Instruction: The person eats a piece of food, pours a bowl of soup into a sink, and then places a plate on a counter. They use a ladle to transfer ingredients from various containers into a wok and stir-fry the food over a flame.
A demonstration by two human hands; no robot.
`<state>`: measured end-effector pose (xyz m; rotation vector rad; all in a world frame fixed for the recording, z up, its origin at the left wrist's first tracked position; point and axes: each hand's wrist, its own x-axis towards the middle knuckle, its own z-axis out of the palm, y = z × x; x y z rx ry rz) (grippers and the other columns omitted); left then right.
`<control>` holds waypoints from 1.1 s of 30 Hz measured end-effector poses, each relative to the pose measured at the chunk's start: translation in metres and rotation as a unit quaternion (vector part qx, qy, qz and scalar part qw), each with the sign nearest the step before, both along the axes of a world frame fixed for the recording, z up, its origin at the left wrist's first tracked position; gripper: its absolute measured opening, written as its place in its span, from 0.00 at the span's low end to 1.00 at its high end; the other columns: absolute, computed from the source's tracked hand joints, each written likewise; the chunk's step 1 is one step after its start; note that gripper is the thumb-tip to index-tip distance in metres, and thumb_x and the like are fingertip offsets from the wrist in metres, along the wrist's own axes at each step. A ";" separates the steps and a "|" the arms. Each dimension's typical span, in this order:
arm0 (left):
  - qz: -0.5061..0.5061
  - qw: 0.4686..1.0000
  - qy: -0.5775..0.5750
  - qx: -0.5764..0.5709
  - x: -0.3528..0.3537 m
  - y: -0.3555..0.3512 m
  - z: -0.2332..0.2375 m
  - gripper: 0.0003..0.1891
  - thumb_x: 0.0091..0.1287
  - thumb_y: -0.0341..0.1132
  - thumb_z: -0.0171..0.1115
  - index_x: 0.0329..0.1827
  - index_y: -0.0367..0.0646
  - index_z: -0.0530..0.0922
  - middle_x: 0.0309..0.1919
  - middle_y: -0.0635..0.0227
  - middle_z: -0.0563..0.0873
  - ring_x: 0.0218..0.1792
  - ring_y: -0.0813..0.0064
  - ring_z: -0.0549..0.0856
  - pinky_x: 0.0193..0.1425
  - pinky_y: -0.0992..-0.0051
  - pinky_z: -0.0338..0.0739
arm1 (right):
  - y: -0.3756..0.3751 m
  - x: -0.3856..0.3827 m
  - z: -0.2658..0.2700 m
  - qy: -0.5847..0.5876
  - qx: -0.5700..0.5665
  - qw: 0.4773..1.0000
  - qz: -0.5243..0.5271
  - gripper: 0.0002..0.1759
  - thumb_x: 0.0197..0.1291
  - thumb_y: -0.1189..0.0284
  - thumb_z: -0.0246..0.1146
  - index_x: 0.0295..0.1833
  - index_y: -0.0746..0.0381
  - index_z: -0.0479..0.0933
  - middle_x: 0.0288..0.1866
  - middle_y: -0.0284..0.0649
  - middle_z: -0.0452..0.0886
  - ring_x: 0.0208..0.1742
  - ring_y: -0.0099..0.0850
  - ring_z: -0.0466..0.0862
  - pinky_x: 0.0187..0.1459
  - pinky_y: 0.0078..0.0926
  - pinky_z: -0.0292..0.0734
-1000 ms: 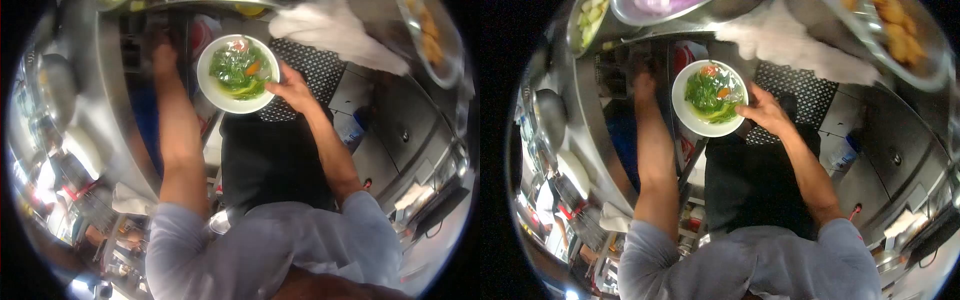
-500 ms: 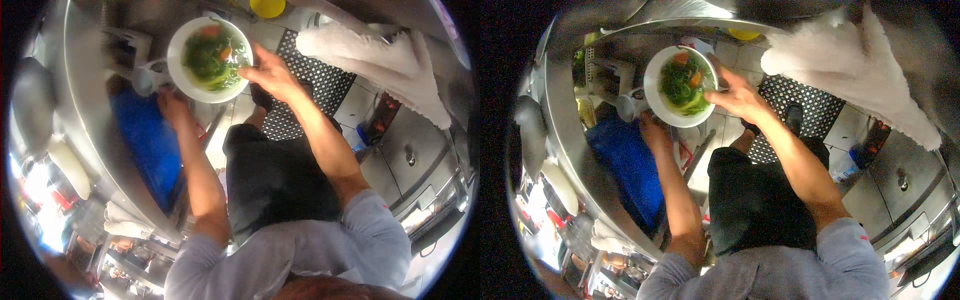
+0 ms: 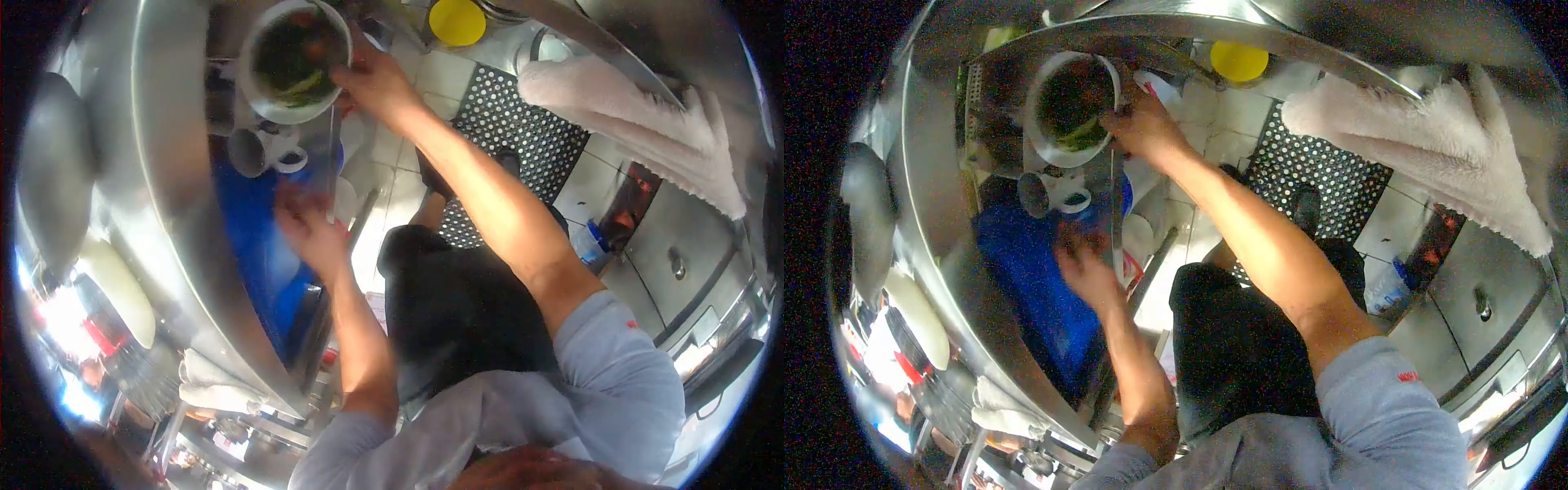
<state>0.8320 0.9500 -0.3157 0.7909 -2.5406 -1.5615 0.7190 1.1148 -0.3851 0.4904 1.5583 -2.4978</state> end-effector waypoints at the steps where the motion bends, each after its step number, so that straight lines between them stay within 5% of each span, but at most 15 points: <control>1: -0.002 1.000 -0.003 0.004 -0.012 0.002 0.008 0.21 0.72 0.33 0.51 0.66 0.34 0.68 0.51 0.52 0.80 0.47 0.62 0.83 0.47 0.68 0.79 | -0.001 -0.007 -0.005 0.055 0.086 0.995 -0.013 0.33 0.59 0.69 0.62 0.70 0.60 0.61 0.43 0.48 0.82 0.36 0.34 0.85 0.34 0.30 0.85; 3: -0.203 0.902 0.189 -0.331 -0.051 -0.004 0.019 0.18 0.73 0.34 0.50 0.60 0.31 0.70 0.55 0.48 0.79 0.47 0.54 0.83 0.55 0.64 0.75 | 0.001 -0.009 -0.002 0.105 0.175 0.979 -0.024 0.32 0.62 0.70 0.60 0.72 0.58 0.59 0.40 0.46 0.81 0.31 0.31 0.84 0.30 0.28 0.85; 4: -0.203 0.904 0.186 -0.328 -0.076 -0.023 0.009 0.18 0.73 0.34 0.50 0.60 0.31 0.70 0.55 0.48 0.79 0.47 0.54 0.83 0.55 0.64 0.75 | 0.004 -0.012 0.010 0.047 0.151 0.987 0.015 0.33 0.63 0.69 0.60 0.72 0.58 0.58 0.40 0.47 0.81 0.33 0.32 0.85 0.30 0.29 0.86; 6: -0.307 0.647 0.268 -0.645 -0.125 -0.056 -0.011 0.18 0.72 0.34 0.51 0.59 0.31 0.72 0.57 0.45 0.78 0.53 0.48 0.81 0.58 0.61 0.74 | 0.003 -0.017 0.012 -0.010 0.130 0.990 0.050 0.33 0.63 0.68 0.60 0.72 0.58 0.57 0.39 0.47 0.81 0.35 0.33 0.86 0.30 0.31 0.87; 8: -0.306 0.664 0.261 -0.631 -0.144 -0.063 -0.015 0.18 0.72 0.35 0.51 0.59 0.31 0.72 0.57 0.45 0.78 0.53 0.48 0.81 0.58 0.61 0.73 | -0.010 -0.029 -0.010 0.046 0.251 0.967 0.001 0.36 0.62 0.65 0.61 0.72 0.60 0.55 0.40 0.49 0.82 0.37 0.36 0.87 0.33 0.32 0.88; 12: -0.292 0.726 0.219 -0.584 -0.180 -0.076 -0.024 0.18 0.72 0.35 0.51 0.60 0.31 0.72 0.57 0.45 0.78 0.54 0.48 0.80 0.59 0.61 0.73 | -0.027 -0.039 -0.030 0.048 0.220 0.972 -0.061 0.36 0.61 0.64 0.62 0.70 0.63 0.55 0.42 0.49 0.82 0.37 0.38 0.86 0.34 0.34 0.88; 14: -0.284 0.752 0.195 -0.563 -0.179 -0.074 -0.020 0.19 0.73 0.36 0.51 0.60 0.31 0.72 0.57 0.45 0.78 0.54 0.48 0.80 0.59 0.61 0.73 | -0.027 -0.039 -0.026 0.112 0.219 0.966 -0.077 0.40 0.63 0.52 0.56 0.69 0.71 0.56 0.55 0.65 0.75 0.56 0.59 0.78 0.58 0.47 0.74; 17: -0.271 0.787 0.155 -0.532 -0.176 -0.070 -0.018 0.19 0.73 0.36 0.51 0.60 0.31 0.72 0.57 0.44 0.78 0.54 0.48 0.80 0.59 0.61 0.73 | -0.013 -0.036 -0.010 0.070 0.246 0.967 -0.008 0.41 0.63 0.52 0.57 0.70 0.69 0.54 0.59 0.65 0.73 0.58 0.58 0.76 0.59 0.47 0.72; 18: -0.267 0.798 0.143 -0.521 -0.172 -0.069 -0.016 0.19 0.73 0.37 0.51 0.60 0.31 0.72 0.57 0.44 0.78 0.54 0.48 0.80 0.60 0.61 0.73 | -0.019 -0.042 -0.017 0.070 0.245 0.967 -0.008 0.41 0.63 0.52 0.57 0.70 0.69 0.54 0.59 0.65 0.73 0.58 0.58 0.76 0.59 0.47 0.72; 20: -0.259 0.820 0.119 -0.496 -0.164 -0.065 -0.011 0.19 0.73 0.37 0.51 0.60 0.31 0.72 0.57 0.44 0.78 0.54 0.48 0.80 0.60 0.62 0.73 | -0.043 -0.063 -0.047 0.121 0.179 0.968 -0.123 0.30 0.63 0.67 0.60 0.69 0.61 0.60 0.47 0.47 0.82 0.43 0.36 0.86 0.43 0.33 0.86; 27: -0.230 0.888 0.038 -0.397 -0.151 -0.041 -0.006 0.20 0.73 0.39 0.51 0.60 0.31 0.72 0.57 0.43 0.78 0.55 0.48 0.79 0.61 0.62 0.72 | -0.054 -0.098 -0.032 0.034 0.201 0.976 -0.074 0.23 0.64 0.61 0.61 0.58 0.63 0.71 0.35 0.41 0.83 0.33 0.32 0.85 0.32 0.30 0.82; 30: -0.214 0.910 0.008 -0.356 -0.110 -0.014 0.008 0.21 0.73 0.39 0.51 0.60 0.31 0.72 0.56 0.43 0.78 0.55 0.48 0.79 0.61 0.62 0.72 | -0.049 -0.108 -0.008 0.039 0.139 0.989 -0.019 0.24 0.62 0.54 0.62 0.47 0.67 0.77 0.30 0.42 0.82 0.28 0.31 0.84 0.31 0.28 0.82; 33: -0.193 0.928 -0.014 -0.317 -0.088 -0.008 0.021 0.21 0.73 0.40 0.52 0.60 0.31 0.72 0.56 0.42 0.78 0.55 0.48 0.79 0.62 0.62 0.72 | -0.051 -0.122 0.001 0.084 0.153 0.981 -0.081 0.25 0.63 0.53 0.60 0.35 0.69 0.78 0.26 0.43 0.81 0.25 0.35 0.83 0.31 0.32 0.81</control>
